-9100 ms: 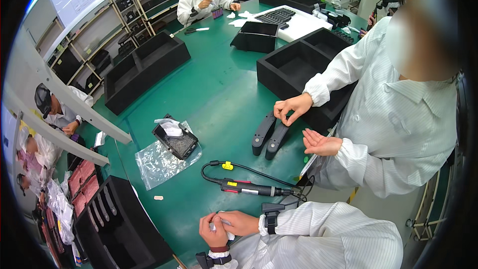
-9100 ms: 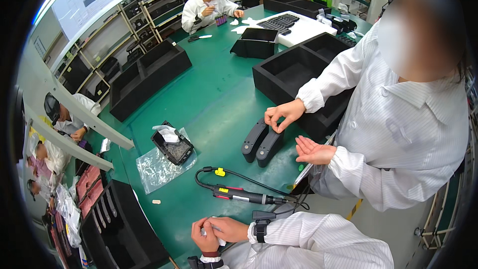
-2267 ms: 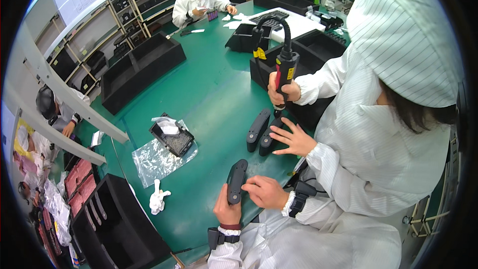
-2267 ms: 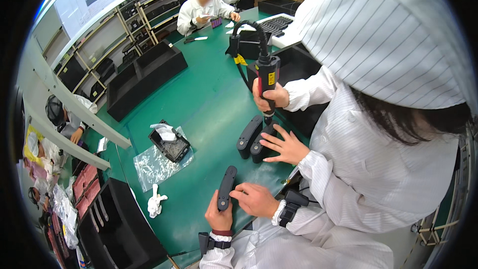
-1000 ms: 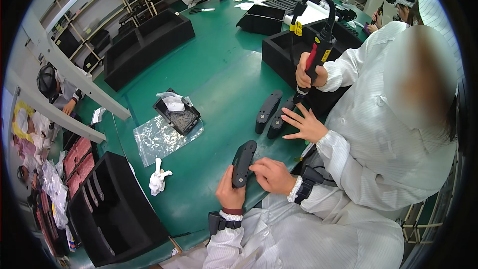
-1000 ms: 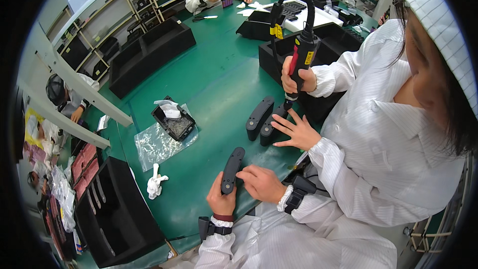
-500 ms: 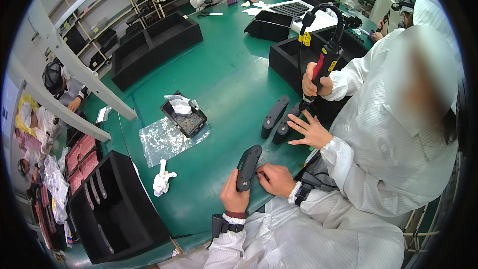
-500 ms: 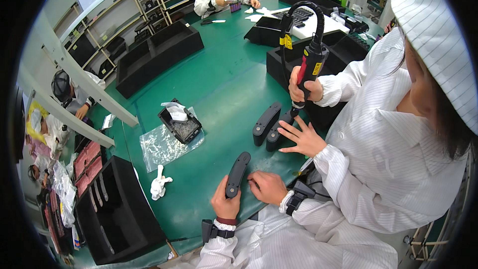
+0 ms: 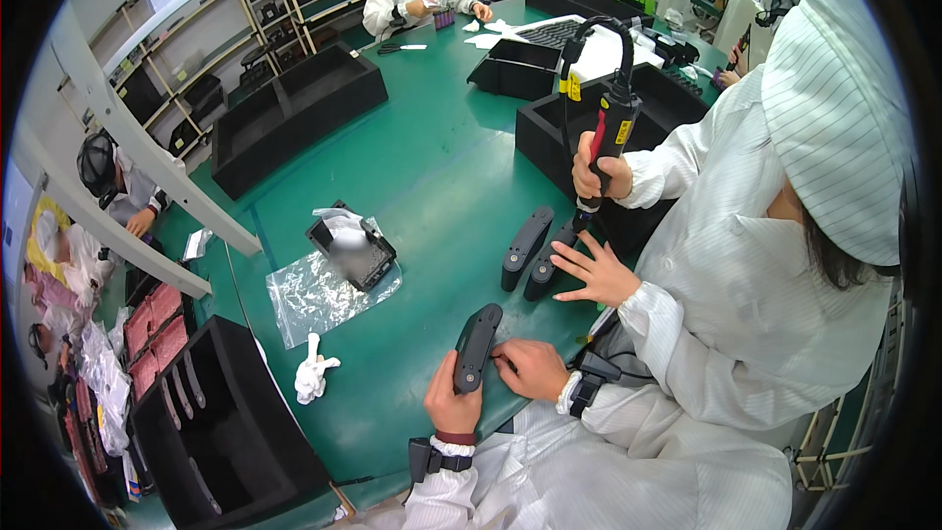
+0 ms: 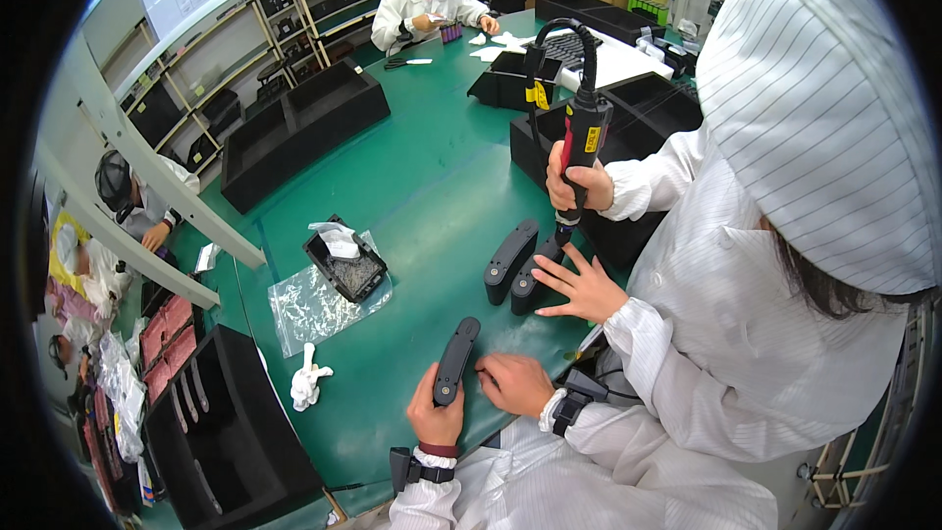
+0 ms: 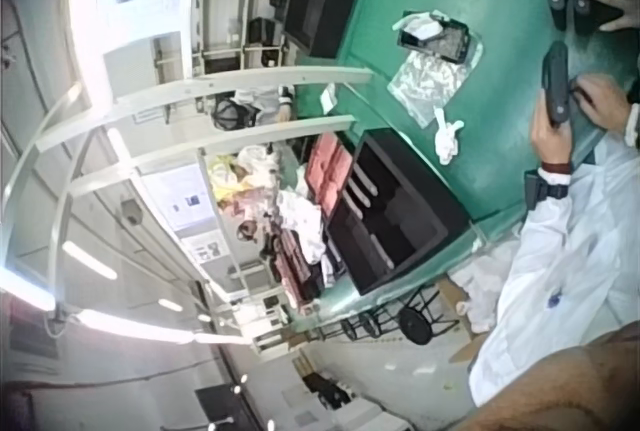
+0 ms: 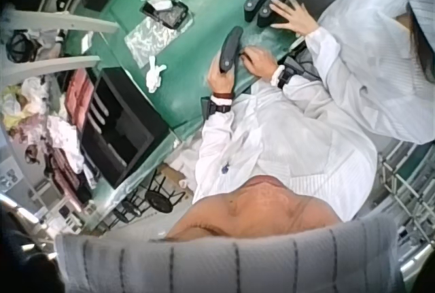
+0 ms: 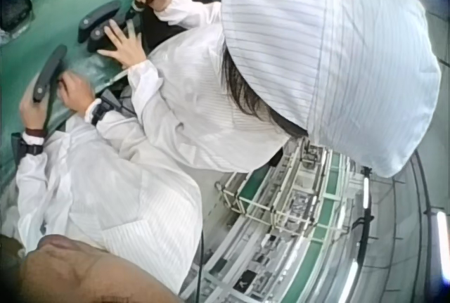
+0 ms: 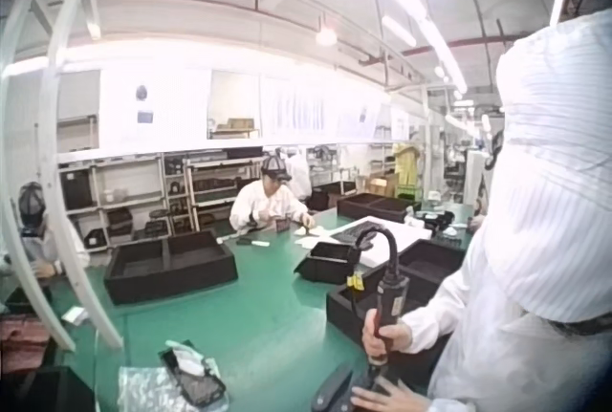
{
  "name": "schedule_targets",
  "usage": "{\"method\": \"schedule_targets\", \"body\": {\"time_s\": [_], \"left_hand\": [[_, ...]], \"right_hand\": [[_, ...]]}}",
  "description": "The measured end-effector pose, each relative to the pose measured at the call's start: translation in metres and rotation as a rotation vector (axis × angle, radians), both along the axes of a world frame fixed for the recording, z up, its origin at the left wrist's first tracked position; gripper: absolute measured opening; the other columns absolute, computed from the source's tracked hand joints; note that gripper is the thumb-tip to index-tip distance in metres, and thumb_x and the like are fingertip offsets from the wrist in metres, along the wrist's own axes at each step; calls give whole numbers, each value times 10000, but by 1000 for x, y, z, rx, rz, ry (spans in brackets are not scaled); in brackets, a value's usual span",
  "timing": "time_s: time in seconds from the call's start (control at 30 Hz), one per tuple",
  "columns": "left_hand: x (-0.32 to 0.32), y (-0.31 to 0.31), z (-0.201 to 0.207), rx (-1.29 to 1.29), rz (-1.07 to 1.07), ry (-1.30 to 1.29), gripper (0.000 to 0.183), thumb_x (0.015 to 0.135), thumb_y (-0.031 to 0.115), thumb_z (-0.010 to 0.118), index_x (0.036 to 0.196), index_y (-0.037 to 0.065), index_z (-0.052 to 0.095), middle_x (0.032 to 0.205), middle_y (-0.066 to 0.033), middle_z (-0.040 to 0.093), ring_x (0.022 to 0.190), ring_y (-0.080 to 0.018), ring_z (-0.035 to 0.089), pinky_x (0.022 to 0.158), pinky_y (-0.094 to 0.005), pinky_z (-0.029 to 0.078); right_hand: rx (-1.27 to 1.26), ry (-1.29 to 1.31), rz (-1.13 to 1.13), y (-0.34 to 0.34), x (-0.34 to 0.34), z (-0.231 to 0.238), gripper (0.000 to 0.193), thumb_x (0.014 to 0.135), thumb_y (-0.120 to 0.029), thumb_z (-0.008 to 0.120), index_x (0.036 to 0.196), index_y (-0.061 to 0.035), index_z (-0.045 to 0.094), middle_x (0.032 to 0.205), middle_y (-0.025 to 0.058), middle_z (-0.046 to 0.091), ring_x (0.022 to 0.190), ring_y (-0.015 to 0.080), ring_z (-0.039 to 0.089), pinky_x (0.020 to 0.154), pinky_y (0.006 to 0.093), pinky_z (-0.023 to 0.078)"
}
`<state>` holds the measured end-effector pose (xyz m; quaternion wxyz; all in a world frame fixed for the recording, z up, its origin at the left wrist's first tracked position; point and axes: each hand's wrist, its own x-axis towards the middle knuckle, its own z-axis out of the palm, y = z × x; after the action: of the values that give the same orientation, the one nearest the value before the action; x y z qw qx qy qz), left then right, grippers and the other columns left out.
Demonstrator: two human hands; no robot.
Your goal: Assembling components of an electronic device using manual tools and an electric screwdriver.
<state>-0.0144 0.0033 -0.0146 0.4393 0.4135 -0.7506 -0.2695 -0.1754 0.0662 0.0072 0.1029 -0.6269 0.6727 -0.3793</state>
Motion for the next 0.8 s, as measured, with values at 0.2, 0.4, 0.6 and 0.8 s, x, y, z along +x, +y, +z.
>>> {"method": "schedule_targets", "body": {"time_s": [0.2, 0.4, 0.6, 0.8], "left_hand": [[7, 4, -2, 223, 51, 22, 397, 734, 66, 783, 1108, -12, 673, 959, -188, 709, 801, -337, 692, 702, -384, 538], [11, 6, 14, 314, 62, 141, 388, 764, 82, 778, 1112, -27, 648, 839, -160, 711, 728, -251, 700, 695, -355, 533], [10, -1, 47, 284, 15, 199, 589, 707, 43, 825, 1229, -44, 567, 1170, -215, 660, 1027, -304, 681, 894, -381, 531], [2, -6, 87, 141, -59, -153, 530, 733, 140, 824, 1183, -24, 599, 1071, -213, 686, 946, -348, 690, 813, -385, 538]], "right_hand": [[-18, -20, -6, 1, 0, -1, 105, 839, -105, 645, 925, -49, 622, 822, 112, 666, 752, 313, 657, 664, 408, 518], [-52, -8, -26, 1, -1, -6, 93, 844, -108, 643, 913, -54, 613, 811, 105, 660, 743, 307, 653, 655, 406, 515], [3, -6, -6, 1, -2, -5, 93, 854, -121, 633, 921, -62, 606, 821, 100, 654, 748, 310, 649, 653, 414, 510], [7, -50, -3, 4, 0, -4, 105, 851, -120, 636, 933, -58, 610, 837, 107, 657, 758, 319, 650, 658, 419, 513]]}}
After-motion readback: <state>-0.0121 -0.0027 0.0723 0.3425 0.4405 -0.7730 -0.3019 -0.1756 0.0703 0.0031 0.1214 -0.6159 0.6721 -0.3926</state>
